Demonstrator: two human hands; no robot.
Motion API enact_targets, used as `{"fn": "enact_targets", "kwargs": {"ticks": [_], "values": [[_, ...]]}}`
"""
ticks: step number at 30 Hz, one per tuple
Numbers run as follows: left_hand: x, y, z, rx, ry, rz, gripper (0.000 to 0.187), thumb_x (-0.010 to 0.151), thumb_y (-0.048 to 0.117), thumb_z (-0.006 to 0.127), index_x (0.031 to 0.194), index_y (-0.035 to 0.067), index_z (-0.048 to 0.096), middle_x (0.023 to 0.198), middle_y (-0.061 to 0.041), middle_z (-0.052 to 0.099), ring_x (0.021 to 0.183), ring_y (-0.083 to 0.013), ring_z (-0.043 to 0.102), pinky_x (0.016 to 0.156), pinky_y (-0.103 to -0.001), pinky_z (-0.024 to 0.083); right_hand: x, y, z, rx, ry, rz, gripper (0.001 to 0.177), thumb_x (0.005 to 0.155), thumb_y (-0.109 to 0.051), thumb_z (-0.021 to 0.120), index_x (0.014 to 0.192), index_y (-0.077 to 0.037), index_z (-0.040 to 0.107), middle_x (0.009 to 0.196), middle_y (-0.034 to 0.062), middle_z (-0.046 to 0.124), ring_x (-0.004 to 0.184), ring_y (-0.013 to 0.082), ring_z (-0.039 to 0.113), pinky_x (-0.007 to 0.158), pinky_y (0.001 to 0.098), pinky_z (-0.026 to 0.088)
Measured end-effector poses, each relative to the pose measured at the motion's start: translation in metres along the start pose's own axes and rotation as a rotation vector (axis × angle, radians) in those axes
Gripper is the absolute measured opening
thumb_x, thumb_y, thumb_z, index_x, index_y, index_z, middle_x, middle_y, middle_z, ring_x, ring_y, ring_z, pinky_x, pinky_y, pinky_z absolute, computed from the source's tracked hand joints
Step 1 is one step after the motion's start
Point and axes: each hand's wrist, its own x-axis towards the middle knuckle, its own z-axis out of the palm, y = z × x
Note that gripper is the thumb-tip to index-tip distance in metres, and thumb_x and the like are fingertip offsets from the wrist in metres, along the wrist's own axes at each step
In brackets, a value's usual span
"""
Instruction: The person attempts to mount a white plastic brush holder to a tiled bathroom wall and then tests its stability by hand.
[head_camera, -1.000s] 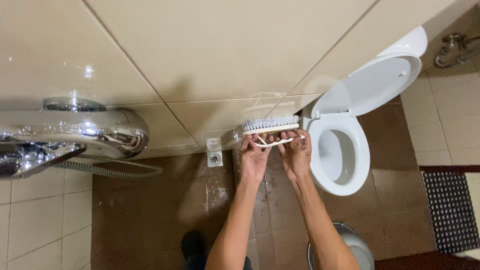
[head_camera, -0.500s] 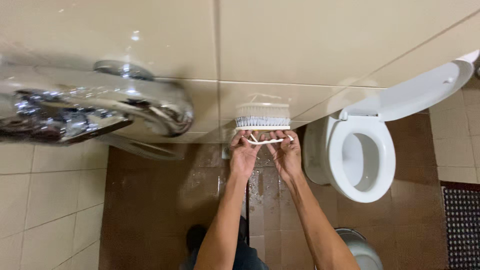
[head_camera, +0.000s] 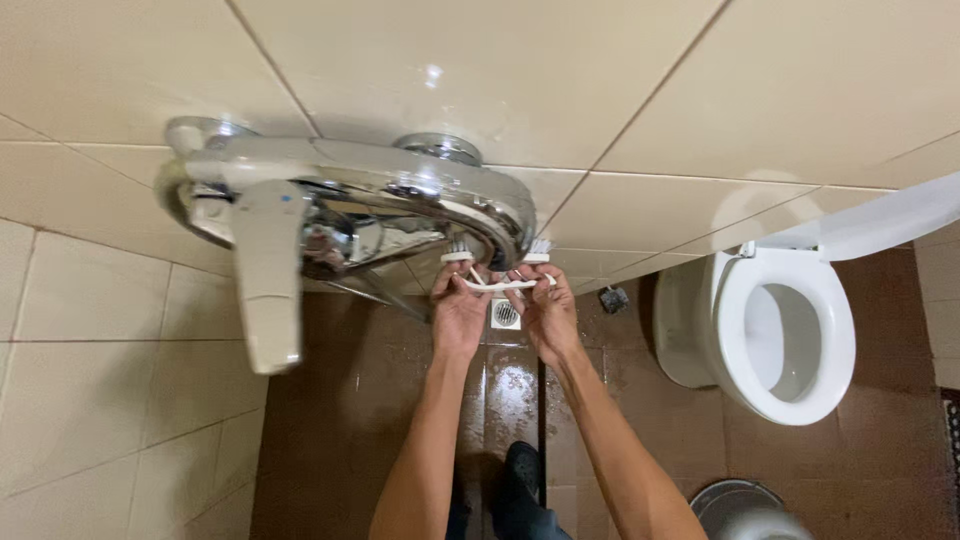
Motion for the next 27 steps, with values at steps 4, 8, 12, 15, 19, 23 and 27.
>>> {"fn": "enact_targets", "kwargs": {"ticks": [4, 8, 12, 15, 19, 23, 27], "values": [[-0.005, 0.031, 0.015, -0.030, -0.010, 0.000, 0.034, 0.080, -0.011, 0.069, 0.102, 0.013, 0.076, 0.112, -0.004, 0.073, 0.117, -0.0250, 0.066, 0.114, -0.056, 0.049, -0.001, 0.014, 0.026, -0.007, 0.001, 0.002, 0.018, 0.100, -0.021, 0.060, 0.113, -0.010, 0.060, 0.105, 0.0054, 0.071, 0.113, 0.0260, 0.069, 0.103, 0.0479, 0.059], [-0.004, 0.032, 0.016, -0.074, -0.042, -0.033, 0.031, 0.081, -0.009, 0.070, 0.102, 0.013, 0.075, 0.111, -0.003, 0.072, 0.117, -0.0247, 0.066, 0.115, -0.056, 0.050, -0.003, 0.015, 0.029, -0.010, 0.031, -0.035, 0.019, 0.101, -0.022, 0.060, 0.115, -0.009, 0.059, 0.104, 0.0058, 0.071, 0.112, 0.0267, 0.070, 0.101, 0.0480, 0.059], [-0.001, 0.010, 0.012, -0.088, -0.091, -0.062, 0.025, 0.084, -0.001, 0.072, 0.106, 0.011, 0.073, 0.113, -0.005, 0.071, 0.116, -0.0281, 0.066, 0.113, -0.056, 0.048, -0.001, 0.007, 0.010, 0.004, -0.012, -0.131, 0.022, 0.102, -0.022, 0.058, 0.120, -0.009, 0.058, 0.117, 0.0077, 0.072, 0.112, 0.0247, 0.068, 0.100, 0.0458, 0.058], [-0.003, -0.014, 0.010, -0.025, -0.082, -0.072, 0.034, 0.081, -0.009, 0.070, 0.108, 0.013, 0.071, 0.116, -0.003, 0.071, 0.120, -0.0248, 0.065, 0.117, -0.062, 0.048, -0.002, -0.010, -0.009, -0.082, 0.124, -0.069, 0.020, 0.104, -0.021, 0.055, 0.119, -0.009, 0.058, 0.118, 0.0110, 0.071, 0.114, 0.0269, 0.069, 0.098, 0.0471, 0.059], [0.001, -0.055, -0.003, -0.055, 0.013, -0.136, 0.033, 0.084, -0.007, 0.067, 0.110, 0.012, 0.069, 0.115, -0.008, 0.071, 0.119, -0.0278, 0.065, 0.114, -0.059, 0.049, -0.002, -0.030, -0.042, -0.049, 0.151, -0.053, 0.016, 0.105, -0.017, 0.054, 0.119, -0.010, 0.058, 0.121, 0.0103, 0.070, 0.115, 0.0254, 0.068, 0.100, 0.0458, 0.059], [0.003, -0.107, -0.020, -0.070, 0.047, -0.125, 0.038, 0.082, -0.007, 0.066, 0.114, 0.013, 0.070, 0.114, -0.005, 0.070, 0.118, -0.0272, 0.065, 0.111, -0.059, 0.049, 0.001, -0.053, -0.086, -0.097, 0.185, -0.025, 0.016, 0.106, -0.016, 0.053, 0.119, -0.010, 0.059, 0.122, 0.0096, 0.070, 0.117, 0.0247, 0.068, 0.100, 0.0427, 0.059], [0.000, -0.167, -0.020, -0.038, 0.126, -0.171, 0.032, 0.092, -0.008, 0.068, 0.114, 0.014, 0.069, 0.116, -0.003, 0.068, 0.124, -0.0235, 0.064, 0.118, -0.059, 0.048, 0.000, -0.091, -0.127, -0.207, 0.215, -0.047, 0.018, 0.106, -0.017, 0.052, 0.120, -0.011, 0.060, 0.121, 0.0084, 0.070, 0.116, 0.0233, 0.067, 0.097, 0.0410, 0.060]]}}
